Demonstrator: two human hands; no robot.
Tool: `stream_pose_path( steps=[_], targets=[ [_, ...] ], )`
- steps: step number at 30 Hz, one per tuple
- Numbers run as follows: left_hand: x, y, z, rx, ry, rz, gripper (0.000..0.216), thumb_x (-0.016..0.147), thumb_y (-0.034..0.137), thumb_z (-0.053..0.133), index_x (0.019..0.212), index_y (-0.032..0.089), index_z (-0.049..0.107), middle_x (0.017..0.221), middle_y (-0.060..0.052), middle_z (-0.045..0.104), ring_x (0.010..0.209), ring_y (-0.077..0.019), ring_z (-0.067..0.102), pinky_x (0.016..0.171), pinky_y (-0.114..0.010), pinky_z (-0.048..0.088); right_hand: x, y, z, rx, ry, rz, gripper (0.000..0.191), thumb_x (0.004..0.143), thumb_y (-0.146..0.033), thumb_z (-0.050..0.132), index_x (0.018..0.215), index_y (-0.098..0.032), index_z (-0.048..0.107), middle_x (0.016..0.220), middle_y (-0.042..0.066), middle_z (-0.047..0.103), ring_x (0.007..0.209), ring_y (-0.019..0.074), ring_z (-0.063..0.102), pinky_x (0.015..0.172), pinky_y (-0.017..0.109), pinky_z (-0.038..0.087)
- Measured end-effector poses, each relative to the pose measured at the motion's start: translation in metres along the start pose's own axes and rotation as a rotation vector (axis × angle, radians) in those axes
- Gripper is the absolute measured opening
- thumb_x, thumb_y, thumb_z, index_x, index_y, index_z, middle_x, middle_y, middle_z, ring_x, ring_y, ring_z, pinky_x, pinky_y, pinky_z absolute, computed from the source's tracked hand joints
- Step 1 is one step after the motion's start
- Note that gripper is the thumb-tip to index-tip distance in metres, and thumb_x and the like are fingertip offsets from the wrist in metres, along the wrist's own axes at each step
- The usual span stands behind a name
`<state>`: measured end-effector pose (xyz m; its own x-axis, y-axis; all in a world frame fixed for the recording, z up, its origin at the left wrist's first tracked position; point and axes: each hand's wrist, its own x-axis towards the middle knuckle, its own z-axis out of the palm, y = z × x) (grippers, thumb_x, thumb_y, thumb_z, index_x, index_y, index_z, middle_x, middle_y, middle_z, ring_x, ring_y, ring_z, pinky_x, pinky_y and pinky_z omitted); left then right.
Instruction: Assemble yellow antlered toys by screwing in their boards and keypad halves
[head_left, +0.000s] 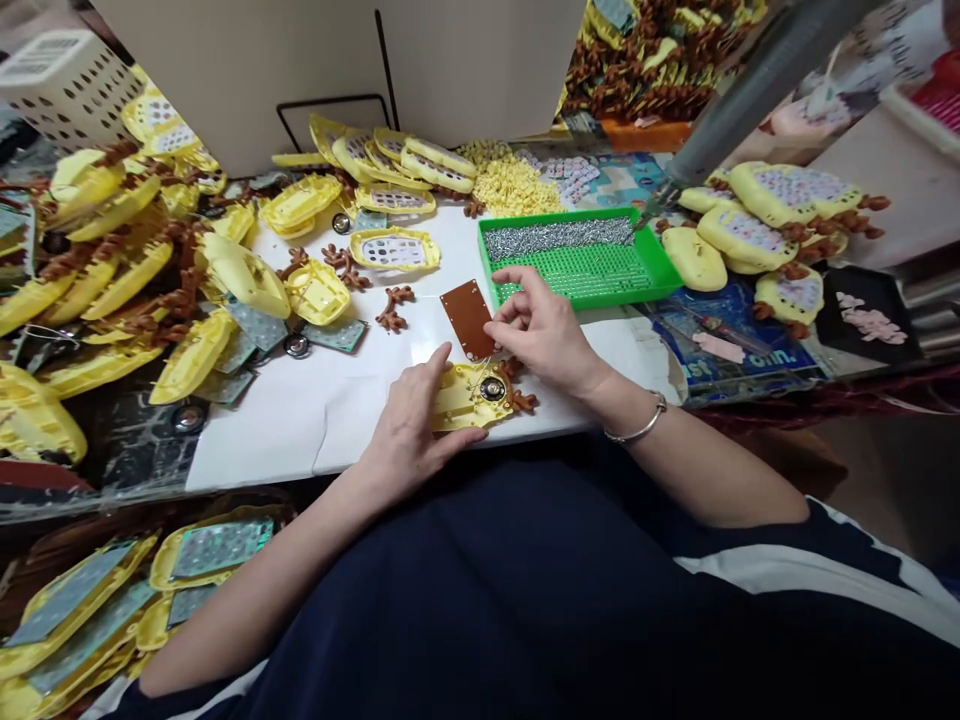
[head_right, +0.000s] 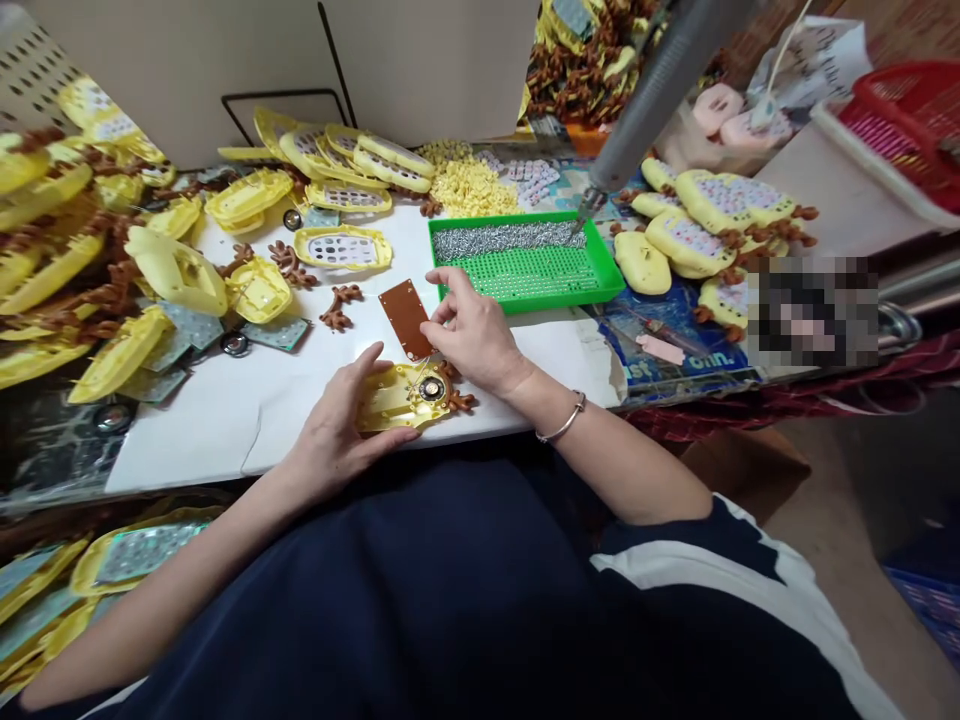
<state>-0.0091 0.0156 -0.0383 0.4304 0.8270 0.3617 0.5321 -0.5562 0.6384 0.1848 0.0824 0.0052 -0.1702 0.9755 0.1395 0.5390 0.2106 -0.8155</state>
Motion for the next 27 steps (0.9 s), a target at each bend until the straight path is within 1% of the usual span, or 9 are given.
stream_pose_path(
  steps=[2, 4, 8, 12, 14, 17, 21, 25, 27],
  targets=[
    [0.002, 0.000, -0.002, -0.031, 0.010, -0.018, 0.083, 0.082, 0.044, 0.066, 0.148, 0.024, 0.020, 0.127, -0.015, 0.052, 0.116, -0.0272, 0.054, 0.096, -0.046, 0.047, -0.006, 0.000, 0.000, 0.152, 0.018, -0.020, 0.048, 0.077, -0.017, 0.056, 0.123, -0.013, 0.046, 0.073, -0.004, 0.059, 0.054, 0.0074, 0.049, 0.056, 0.022, 0.042],
    [0.005, 0.000, -0.006, -0.026, 0.040, -0.040, 0.077, 0.082, 0.047, 0.066, 0.144, 0.022, 0.028, 0.125, -0.015, 0.052, 0.116, -0.0268, 0.053, 0.096, -0.045, 0.046, -0.013, -0.001, 0.001, 0.236, 0.035, -0.050, 0.039, 0.079, -0.021, 0.056, 0.116, -0.014, 0.053, 0.077, -0.002, 0.058, 0.058, 0.0075, 0.050, 0.055, 0.022, 0.043],
    [0.015, 0.003, -0.010, 0.141, 0.101, -0.039, 0.052, 0.082, 0.048, 0.065, 0.124, 0.019, 0.052, 0.103, -0.009, 0.059, 0.097, -0.0240, 0.056, 0.085, -0.040, 0.046, -0.025, -0.001, 0.000, 0.378, 0.057, -0.094, 0.014, 0.078, -0.025, 0.061, 0.087, -0.016, 0.059, 0.074, -0.002, 0.055, 0.061, 0.0078, 0.051, 0.054, 0.022, 0.045],
    [0.026, 0.010, -0.008, 0.235, 0.094, 0.014, 0.031, 0.082, 0.042, 0.067, 0.103, 0.019, 0.063, 0.080, -0.003, 0.061, 0.077, -0.0191, 0.055, 0.074, -0.034, 0.039, -0.034, 0.001, -0.005, 0.552, -0.052, -0.113, 0.006, 0.080, -0.021, 0.061, 0.082, -0.018, 0.057, 0.069, -0.005, 0.054, 0.053, 0.0058, 0.050, 0.050, 0.021, 0.043],
    [0.032, 0.013, -0.006, 0.214, 0.046, 0.008, 0.023, 0.082, 0.039, 0.068, 0.095, 0.019, 0.066, 0.072, 0.000, 0.061, 0.072, -0.0174, 0.054, 0.071, -0.033, 0.036, -0.036, 0.002, -0.008, 0.554, -0.045, -0.174, 0.006, 0.080, -0.023, 0.064, 0.082, -0.019, 0.061, 0.073, -0.003, 0.056, 0.058, 0.0067, 0.053, 0.053, 0.021, 0.045],
    [0.038, 0.015, -0.003, 0.161, -0.023, 0.000, 0.014, 0.085, 0.033, 0.065, 0.080, 0.020, 0.068, 0.064, 0.002, 0.060, 0.066, -0.0152, 0.055, 0.069, -0.032, 0.034, -0.038, 0.005, -0.012, 0.508, -0.019, -0.216, 0.011, 0.077, -0.028, 0.071, 0.081, -0.019, 0.066, 0.072, -0.002, 0.056, 0.063, 0.0076, 0.053, 0.054, 0.021, 0.044],
    [0.043, 0.016, 0.000, 0.231, 0.012, 0.089, 0.017, 0.087, 0.024, 0.059, 0.072, 0.020, 0.067, 0.064, 0.002, 0.064, 0.066, -0.0155, 0.057, 0.068, -0.032, 0.035, -0.042, 0.005, -0.014, 0.653, -0.213, 0.024, 0.029, 0.082, -0.046, 0.065, 0.092, -0.019, 0.060, 0.062, -0.005, 0.057, 0.047, 0.0058, 0.051, 0.044, 0.019, 0.042],
    [0.044, 0.020, 0.003, 0.548, 0.155, 0.253, 0.017, 0.084, 0.018, 0.057, 0.068, 0.019, 0.064, 0.060, 0.000, 0.062, 0.061, -0.0180, 0.053, 0.068, -0.035, 0.034, -0.051, -0.002, -0.014, 0.788, -0.321, 0.181, 0.078, 0.057, -0.065, 0.076, 0.113, -0.020, 0.045, 0.075, -0.003, 0.062, 0.060, 0.0108, 0.064, 0.055, 0.022, 0.055],
    [0.044, 0.023, 0.006, 0.693, 0.222, 0.313, 0.020, 0.083, 0.016, 0.057, 0.063, 0.019, 0.061, 0.058, 0.000, 0.060, 0.061, -0.0189, 0.051, 0.070, -0.036, 0.034, -0.055, -0.007, -0.014, 0.789, -0.280, 0.249, 0.085, 0.053, -0.068, 0.076, 0.114, -0.021, 0.040, 0.075, -0.005, 0.060, 0.058, 0.0105, 0.064, 0.054, 0.023, 0.056]
  ],
)
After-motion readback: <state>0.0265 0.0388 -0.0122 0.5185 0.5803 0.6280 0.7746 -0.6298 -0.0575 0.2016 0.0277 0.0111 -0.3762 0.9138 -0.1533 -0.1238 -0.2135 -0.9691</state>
